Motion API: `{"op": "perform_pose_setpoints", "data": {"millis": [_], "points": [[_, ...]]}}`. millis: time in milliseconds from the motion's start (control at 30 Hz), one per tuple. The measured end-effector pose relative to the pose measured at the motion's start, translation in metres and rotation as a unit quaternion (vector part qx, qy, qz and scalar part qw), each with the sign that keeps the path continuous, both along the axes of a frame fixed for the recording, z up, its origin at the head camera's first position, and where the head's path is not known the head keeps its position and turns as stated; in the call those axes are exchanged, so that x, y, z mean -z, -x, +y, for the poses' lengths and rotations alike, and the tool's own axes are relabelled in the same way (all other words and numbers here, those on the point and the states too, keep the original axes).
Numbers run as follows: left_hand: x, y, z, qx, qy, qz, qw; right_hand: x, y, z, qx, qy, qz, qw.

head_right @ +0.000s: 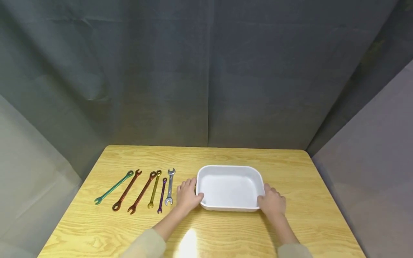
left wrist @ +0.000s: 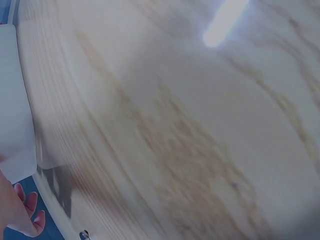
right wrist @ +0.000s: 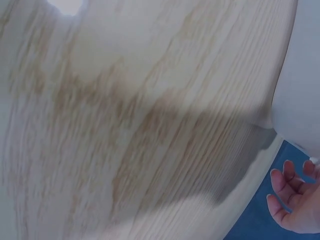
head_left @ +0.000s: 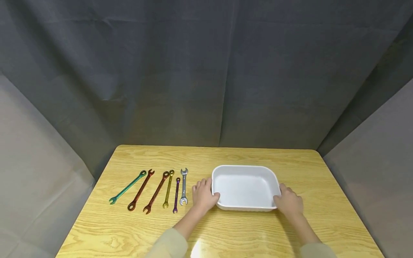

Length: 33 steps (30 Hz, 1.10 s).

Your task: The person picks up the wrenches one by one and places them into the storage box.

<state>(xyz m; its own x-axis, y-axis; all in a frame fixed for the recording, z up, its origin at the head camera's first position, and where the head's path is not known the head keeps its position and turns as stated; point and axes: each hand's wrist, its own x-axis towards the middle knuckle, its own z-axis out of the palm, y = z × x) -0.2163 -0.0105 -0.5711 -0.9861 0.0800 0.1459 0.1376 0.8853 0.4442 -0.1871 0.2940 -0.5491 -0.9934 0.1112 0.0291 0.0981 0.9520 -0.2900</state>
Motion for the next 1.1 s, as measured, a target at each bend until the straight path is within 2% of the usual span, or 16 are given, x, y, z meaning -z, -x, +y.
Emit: {"op": "perform_pose_setpoints", "data": {"millis": [700,1100], "points": [[0.003,-0.001,-0.027,-0.005,0.001,0.003,1.0000,0.000,0.000,-0.027,-0.008,0.006,0.017,0.9998],[0.002,-0.003,-0.043,0.000,-0.008,0.003,1.0000,-0.002,-0.005,-0.044,-0.009,0.008,0.041,0.9991]]}}
